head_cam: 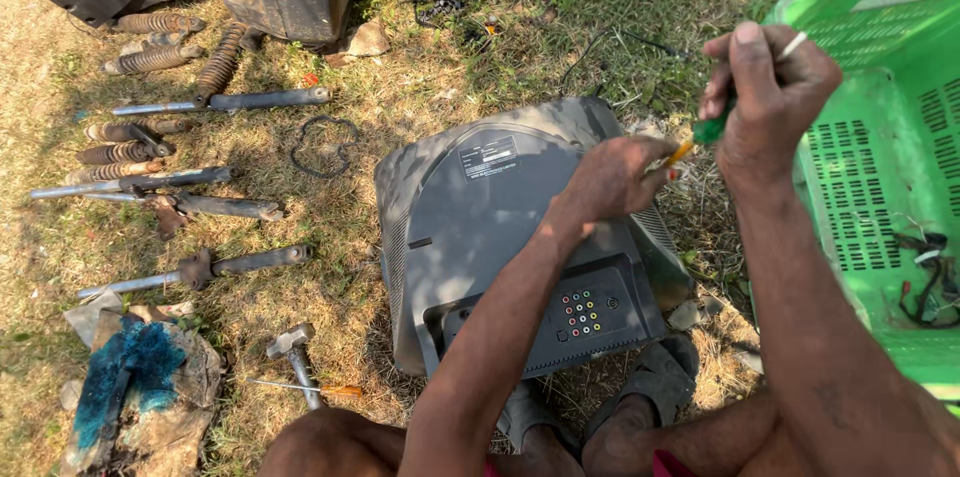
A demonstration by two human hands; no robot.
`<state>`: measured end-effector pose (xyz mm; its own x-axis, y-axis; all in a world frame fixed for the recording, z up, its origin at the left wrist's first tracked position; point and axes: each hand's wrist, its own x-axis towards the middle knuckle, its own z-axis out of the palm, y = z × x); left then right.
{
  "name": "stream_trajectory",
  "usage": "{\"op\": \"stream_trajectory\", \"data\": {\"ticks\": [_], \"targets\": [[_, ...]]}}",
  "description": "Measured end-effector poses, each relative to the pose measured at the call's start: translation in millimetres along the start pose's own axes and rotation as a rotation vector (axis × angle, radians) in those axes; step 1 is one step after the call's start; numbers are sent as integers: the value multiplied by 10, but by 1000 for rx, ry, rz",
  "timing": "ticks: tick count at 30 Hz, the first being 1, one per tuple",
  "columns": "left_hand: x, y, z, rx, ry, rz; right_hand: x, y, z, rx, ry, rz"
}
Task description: The person uses a screwdriver to remove screws from the back panel of a CRT television. They then detach the rear cover, exposing the internal components, and place the cover aside.
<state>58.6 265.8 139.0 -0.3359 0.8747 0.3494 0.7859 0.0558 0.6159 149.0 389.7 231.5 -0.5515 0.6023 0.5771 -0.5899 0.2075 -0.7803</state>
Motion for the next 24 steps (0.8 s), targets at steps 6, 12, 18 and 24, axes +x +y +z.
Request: {"op": "stream_trajectory", "data": {"ticks": [6, 12, 18, 24], "targets": [[505, -557, 330, -103, -62, -66, 421, 520, -249, 100, -30, 167], [760, -1056, 663, -16, -305, -23, 164, 885, -290, -101, -164, 74], [757, -1203, 671, 121, -511, 23, -46, 1003, -356, -145, -284, 97], [681, -1093, 478, 156, -553, 23, -112, 1032, -399, -49, -256, 130]]}}
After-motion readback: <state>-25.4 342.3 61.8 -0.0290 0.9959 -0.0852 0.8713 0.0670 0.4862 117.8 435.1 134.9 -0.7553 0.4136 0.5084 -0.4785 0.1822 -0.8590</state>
